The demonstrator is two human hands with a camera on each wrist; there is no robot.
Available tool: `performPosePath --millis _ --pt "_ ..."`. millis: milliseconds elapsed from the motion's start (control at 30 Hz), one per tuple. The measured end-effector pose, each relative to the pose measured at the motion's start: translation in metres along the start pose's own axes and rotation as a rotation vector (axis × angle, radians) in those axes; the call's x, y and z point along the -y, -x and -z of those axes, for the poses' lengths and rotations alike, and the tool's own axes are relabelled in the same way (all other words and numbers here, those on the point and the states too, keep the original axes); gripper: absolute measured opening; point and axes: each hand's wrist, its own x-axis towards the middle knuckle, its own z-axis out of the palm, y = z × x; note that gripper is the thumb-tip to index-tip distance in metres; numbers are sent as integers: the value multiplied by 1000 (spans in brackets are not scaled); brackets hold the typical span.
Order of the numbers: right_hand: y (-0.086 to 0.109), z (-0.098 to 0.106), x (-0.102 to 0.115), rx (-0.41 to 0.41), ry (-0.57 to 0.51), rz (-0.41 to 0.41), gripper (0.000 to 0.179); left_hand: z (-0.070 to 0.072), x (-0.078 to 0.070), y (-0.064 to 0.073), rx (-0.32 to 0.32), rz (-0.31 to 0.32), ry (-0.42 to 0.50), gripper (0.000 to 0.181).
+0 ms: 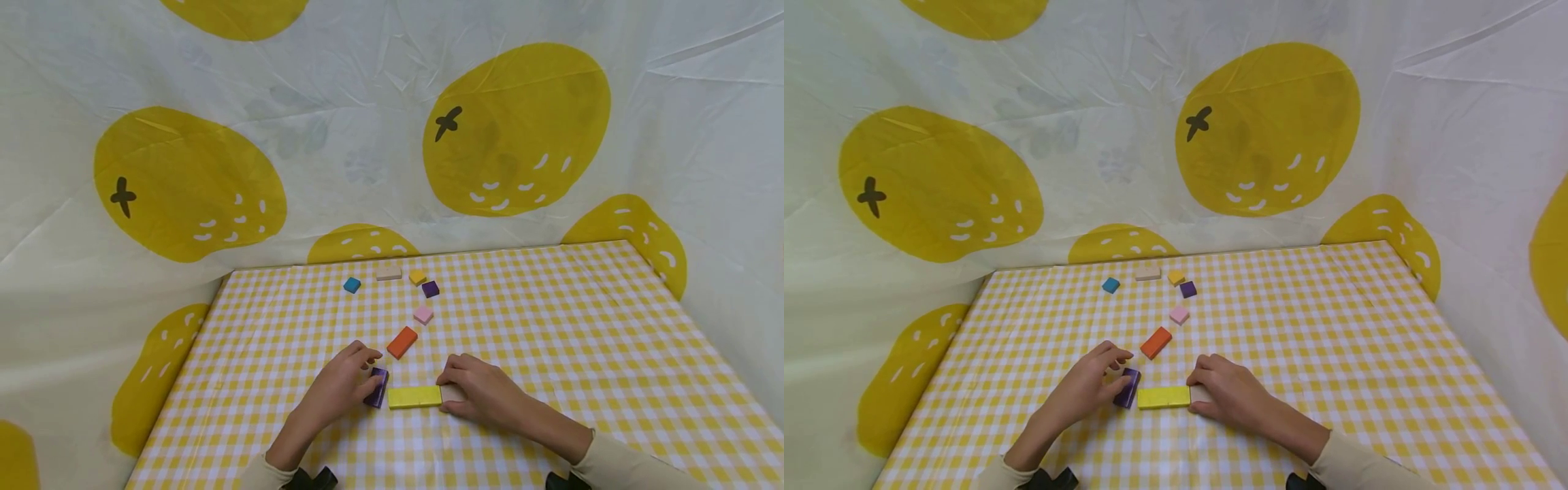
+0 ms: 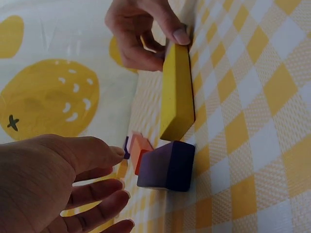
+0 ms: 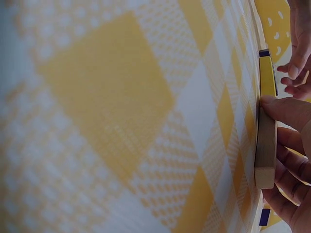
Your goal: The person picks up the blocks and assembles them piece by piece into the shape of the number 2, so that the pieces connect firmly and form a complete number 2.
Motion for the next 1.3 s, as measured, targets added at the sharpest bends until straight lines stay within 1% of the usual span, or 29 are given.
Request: performPosePath --millis 200,367,500,667,867,1000,1133,1300 --pt "0 -1 -1 -15 -3 13 29 -3 4 2 3 91 59 36" --pt "0 -1 -1 -11 -17 11 28 -9 5 0 37 178 116 39" --pt "0 -1 0 -5 -22 6 28 -13 5 -2 54 220 134 38" --pt "0 -2 0 -5 -20 -4 27 -15 3 -3 50 220 155 37" --pt "0 -2 1 -7 -27 -5 27 -15 1 -2 80 204 186 44" --pt "0 -1 1 -4 -28 -4 27 -15 1 -3 88 191 192 41" --pt "0 0 1 -4 -24 1 27 -15 0 -4 78 195 178 37" --pt "0 0 1 -12 -17 5 28 -16 0 -7 47 208 148 37"
